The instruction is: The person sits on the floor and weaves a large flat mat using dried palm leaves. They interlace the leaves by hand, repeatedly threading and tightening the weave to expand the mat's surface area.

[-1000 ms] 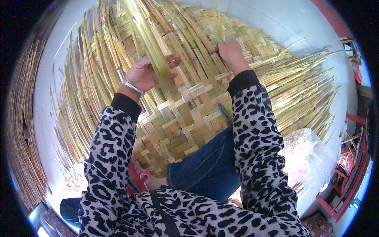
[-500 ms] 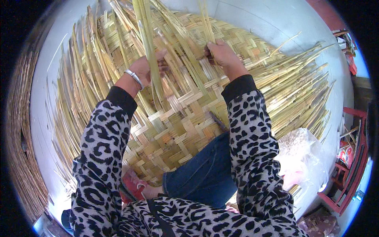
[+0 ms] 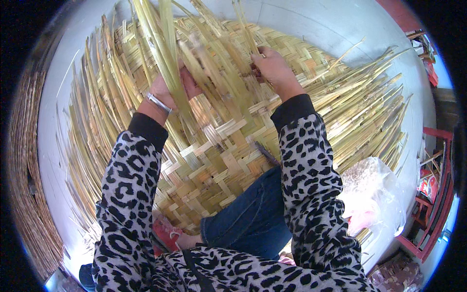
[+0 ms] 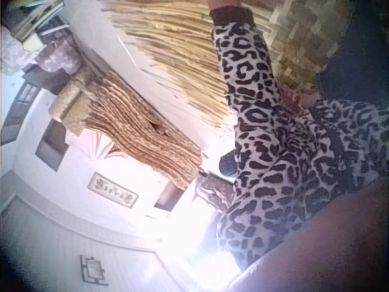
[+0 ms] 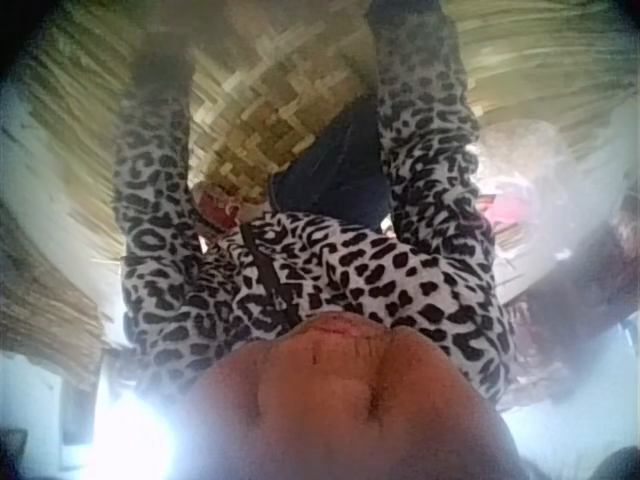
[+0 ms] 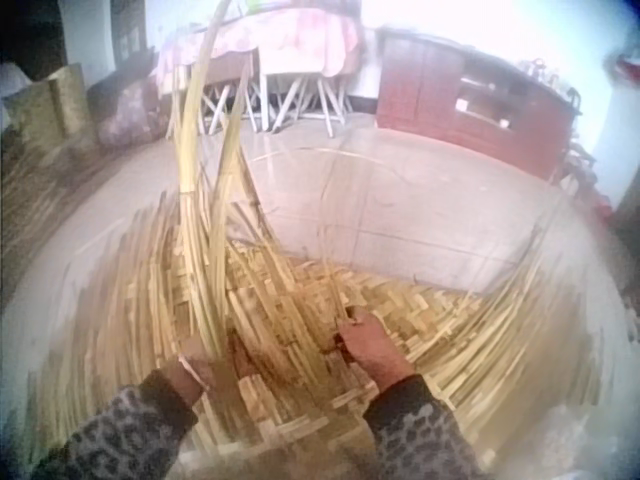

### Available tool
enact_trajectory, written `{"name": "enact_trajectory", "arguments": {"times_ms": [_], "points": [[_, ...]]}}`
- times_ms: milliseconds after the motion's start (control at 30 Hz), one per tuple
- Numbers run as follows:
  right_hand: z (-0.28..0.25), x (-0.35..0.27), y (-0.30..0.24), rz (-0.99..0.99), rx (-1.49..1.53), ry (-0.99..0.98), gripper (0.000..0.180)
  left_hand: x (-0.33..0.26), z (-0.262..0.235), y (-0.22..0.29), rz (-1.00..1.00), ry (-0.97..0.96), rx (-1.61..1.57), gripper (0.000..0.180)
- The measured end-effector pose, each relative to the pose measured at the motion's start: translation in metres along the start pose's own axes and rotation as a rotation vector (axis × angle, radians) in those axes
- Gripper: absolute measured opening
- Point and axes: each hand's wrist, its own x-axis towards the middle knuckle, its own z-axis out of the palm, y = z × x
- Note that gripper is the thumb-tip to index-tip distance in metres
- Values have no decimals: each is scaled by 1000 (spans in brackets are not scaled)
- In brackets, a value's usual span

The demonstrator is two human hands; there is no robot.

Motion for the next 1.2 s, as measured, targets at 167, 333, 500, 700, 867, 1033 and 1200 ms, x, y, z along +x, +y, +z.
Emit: {"name": "enact_trajectory", "arguments": {"times_ms": [167, 333, 500, 700, 867, 1033, 1200], "points": [[-22, -11, -37, -59, -53, -220, 41, 38, 4, 3, -4, 28, 294, 42], [-36, -23, -72, -34, -127, -429, 39, 43, -15, 16, 68, 37, 60, 41], [-34, -26, -77, -29, -102, -481, 37, 19, -8, 31, 608, 545, 46, 23], [-33, -18, -74, -31, -293, -612, 39, -63, 17, 29, 699, 314, 53, 18], [-29, -16, -63, -238, -624, -446, 28, -129, 30, 6, 765, 643, 253, 16], [-30, -22, -57, -277, -746, -353, 26, -165, 40, -34, 908, 1137, 359, 20], [-27, -30, -68, -295, -877, -296, 25, -198, 26, -70, 917, 1285, 292, 17]]}}
